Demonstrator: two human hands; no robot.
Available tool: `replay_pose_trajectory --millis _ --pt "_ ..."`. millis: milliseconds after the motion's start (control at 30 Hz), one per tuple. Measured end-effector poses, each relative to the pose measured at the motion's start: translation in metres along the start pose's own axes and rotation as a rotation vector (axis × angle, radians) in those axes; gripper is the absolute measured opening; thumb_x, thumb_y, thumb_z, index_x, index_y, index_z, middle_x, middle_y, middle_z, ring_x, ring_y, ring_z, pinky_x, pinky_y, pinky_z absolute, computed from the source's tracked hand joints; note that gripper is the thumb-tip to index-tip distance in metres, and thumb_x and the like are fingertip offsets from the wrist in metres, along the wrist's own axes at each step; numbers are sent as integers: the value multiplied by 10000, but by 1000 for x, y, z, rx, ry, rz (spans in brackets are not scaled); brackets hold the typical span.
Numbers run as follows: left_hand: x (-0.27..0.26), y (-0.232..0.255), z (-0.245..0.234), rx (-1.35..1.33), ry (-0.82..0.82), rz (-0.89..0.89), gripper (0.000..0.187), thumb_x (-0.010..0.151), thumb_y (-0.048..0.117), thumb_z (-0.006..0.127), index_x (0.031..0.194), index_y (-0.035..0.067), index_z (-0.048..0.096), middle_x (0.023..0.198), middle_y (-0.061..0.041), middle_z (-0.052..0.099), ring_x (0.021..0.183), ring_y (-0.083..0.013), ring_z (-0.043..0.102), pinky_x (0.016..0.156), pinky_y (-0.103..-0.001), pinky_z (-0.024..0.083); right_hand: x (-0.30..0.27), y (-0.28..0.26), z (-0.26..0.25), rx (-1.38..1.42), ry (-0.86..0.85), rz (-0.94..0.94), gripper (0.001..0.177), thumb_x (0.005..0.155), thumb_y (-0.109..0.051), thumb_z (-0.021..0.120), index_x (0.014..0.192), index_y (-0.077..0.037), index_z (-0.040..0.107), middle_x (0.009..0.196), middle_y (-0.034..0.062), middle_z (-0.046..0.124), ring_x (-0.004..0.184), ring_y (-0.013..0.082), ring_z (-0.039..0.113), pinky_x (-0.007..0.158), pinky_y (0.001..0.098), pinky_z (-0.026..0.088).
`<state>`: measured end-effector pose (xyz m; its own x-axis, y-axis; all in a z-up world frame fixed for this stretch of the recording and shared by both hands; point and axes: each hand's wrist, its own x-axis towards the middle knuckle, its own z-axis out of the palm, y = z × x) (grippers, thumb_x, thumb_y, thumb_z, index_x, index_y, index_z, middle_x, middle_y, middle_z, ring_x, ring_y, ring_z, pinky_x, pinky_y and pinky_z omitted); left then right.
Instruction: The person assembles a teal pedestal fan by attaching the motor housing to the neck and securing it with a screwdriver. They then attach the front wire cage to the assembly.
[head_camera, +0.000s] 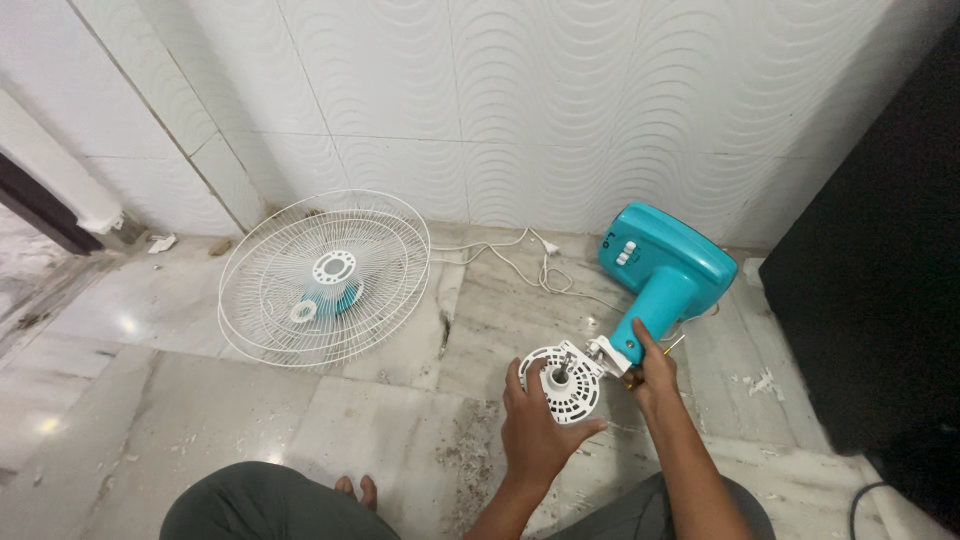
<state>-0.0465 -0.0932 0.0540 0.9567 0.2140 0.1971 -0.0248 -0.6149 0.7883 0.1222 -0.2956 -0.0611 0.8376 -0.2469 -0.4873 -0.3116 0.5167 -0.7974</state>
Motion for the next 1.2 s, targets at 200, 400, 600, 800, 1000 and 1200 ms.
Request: replay_pose_trajectory --millis 200,400,600,800,1000,1200 --pt "17 -19 -6 -73 41 99 917 548 348 910 1351 141 520 1353 -136 507 1208 -360 608 924 -473 581 12 16 -6 243 -207 32 355 890 -459 775 953 -148 616 698 -19 579 456 95 404 444 278 349" --pt "70 -72 -43 7 -147 141 1006 477 361 917 1363 132 501 1386 -139 499 1243 -339 586 1036 -465 524 3 32 1 434 -579 59 301 928 -300 699 1101 -55 668 808 -14 634 538 67 441 527 273 377" --pt "117 -105 -84 -44 -411 193 972 486 357 899 1356 155 518 1421 -131 509 1313 -339 544 1100 -443 462 27 54 -7 546 -883 135 205 1008 -23 700 1183 -89 614 875 2 611 700 121 506 656 329 407" --pt "137 -110 -91 -52 -588 187 1017 495 336 904 1411 174 493 1429 -125 480 1360 -327 497 1122 -424 446 21 43 2 458 -717 72 642 670 210 578 1210 -130 648 1197 88 709 946 191 656 599 322 431" --pt "134 -111 -75 -34 -535 317 1067 496 338 906 1439 127 455 1499 -141 430 1392 -354 477 1136 -429 451 19 43 -2 471 -644 90 656 650 235 543 1192 -120 644 1216 83 692 896 183 648 616 328 463" --pt "135 -108 -63 5 -431 365 1089 476 337 907 1441 111 455 1549 -195 378 1386 -413 475 1120 -450 454 40 58 -12 497 -473 218 343 726 202 566 1004 3 597 921 118 621 738 222 593 621 350 465"
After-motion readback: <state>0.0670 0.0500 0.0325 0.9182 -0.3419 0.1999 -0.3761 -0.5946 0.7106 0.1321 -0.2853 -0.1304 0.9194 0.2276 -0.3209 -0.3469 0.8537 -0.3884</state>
